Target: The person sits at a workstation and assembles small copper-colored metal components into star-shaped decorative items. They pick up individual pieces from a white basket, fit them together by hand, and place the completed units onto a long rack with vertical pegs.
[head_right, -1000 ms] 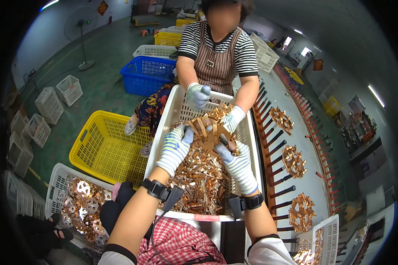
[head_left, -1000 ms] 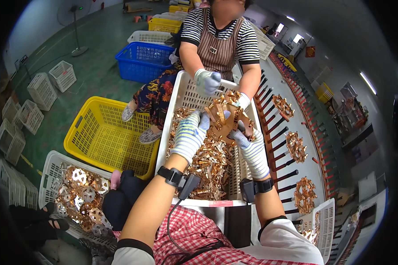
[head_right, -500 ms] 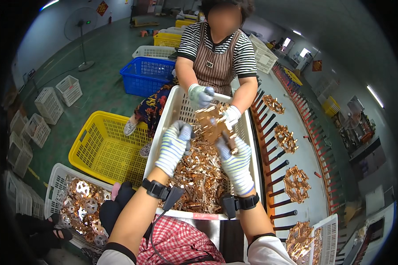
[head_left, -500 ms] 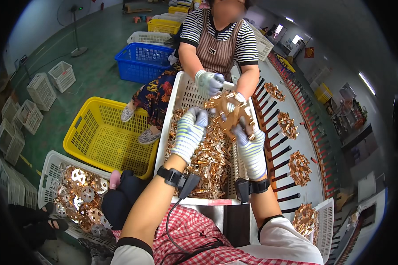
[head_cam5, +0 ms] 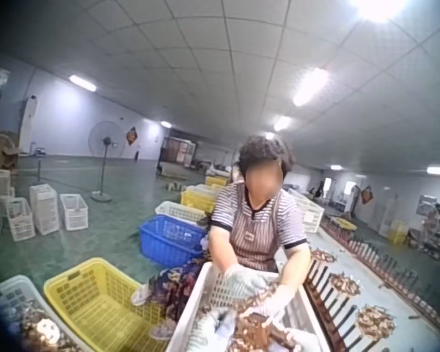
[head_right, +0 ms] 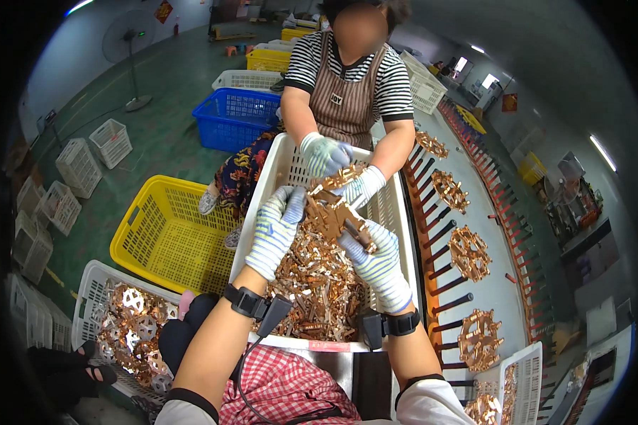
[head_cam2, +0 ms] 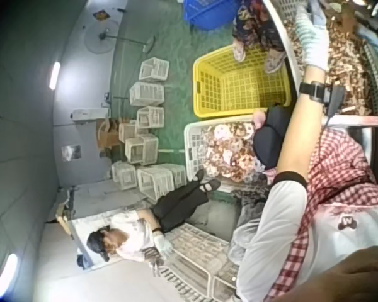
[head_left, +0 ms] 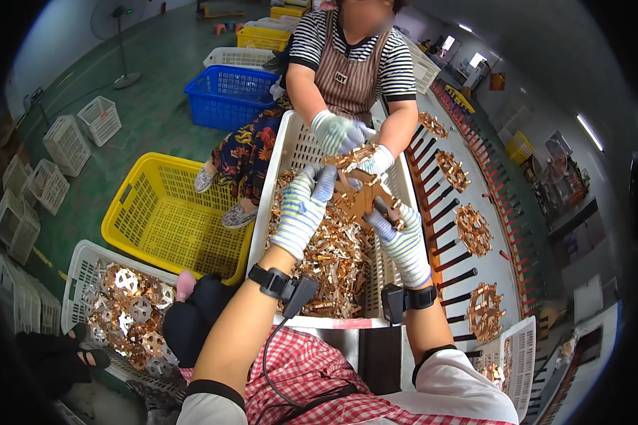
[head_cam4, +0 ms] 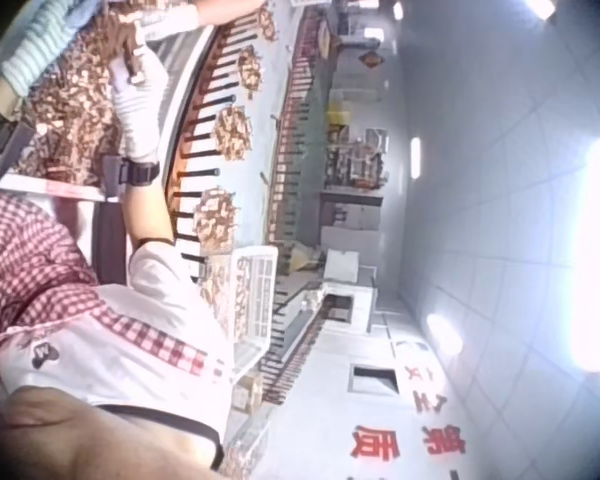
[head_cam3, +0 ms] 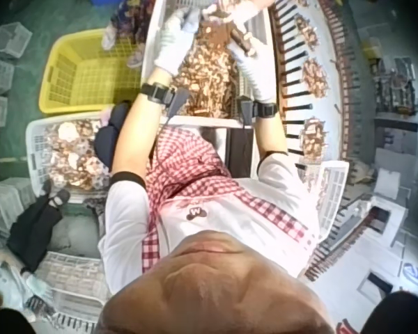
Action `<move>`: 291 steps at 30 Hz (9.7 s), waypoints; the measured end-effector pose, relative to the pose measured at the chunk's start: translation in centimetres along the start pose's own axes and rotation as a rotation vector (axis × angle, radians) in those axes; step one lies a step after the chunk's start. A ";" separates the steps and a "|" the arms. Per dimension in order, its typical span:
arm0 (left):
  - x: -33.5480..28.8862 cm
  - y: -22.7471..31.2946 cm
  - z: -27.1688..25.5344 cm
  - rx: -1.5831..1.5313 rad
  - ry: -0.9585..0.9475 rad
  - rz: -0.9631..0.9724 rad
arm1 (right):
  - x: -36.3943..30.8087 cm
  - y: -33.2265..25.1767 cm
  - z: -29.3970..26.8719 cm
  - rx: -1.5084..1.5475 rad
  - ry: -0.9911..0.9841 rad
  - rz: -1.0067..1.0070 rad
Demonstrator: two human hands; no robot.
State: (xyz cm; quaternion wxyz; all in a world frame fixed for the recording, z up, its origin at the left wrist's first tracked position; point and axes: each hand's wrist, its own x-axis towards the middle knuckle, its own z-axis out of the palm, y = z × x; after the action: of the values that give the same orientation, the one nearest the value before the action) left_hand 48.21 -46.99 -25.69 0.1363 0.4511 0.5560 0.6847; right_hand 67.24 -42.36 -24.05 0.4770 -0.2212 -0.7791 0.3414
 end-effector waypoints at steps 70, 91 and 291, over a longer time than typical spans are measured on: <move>-8.5 -2.5 6.8 -0.451 -0.145 -0.402 | -7.6 1.4 -10.2 0.815 0.184 0.273; -29.1 -9.1 -27.4 -0.073 0.993 -0.314 | -13.0 15.9 -24.6 1.574 1.110 0.378; -9.0 -0.5 7.6 -0.218 -0.025 0.064 | -4.7 5.7 -6.6 -0.077 0.099 -0.036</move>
State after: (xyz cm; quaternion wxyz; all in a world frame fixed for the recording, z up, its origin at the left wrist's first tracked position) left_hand 58.95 -48.17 -30.56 0.1695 0.4595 0.4617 0.7396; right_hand 75.38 -39.59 -29.04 0.5123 -0.2419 -0.7709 0.2910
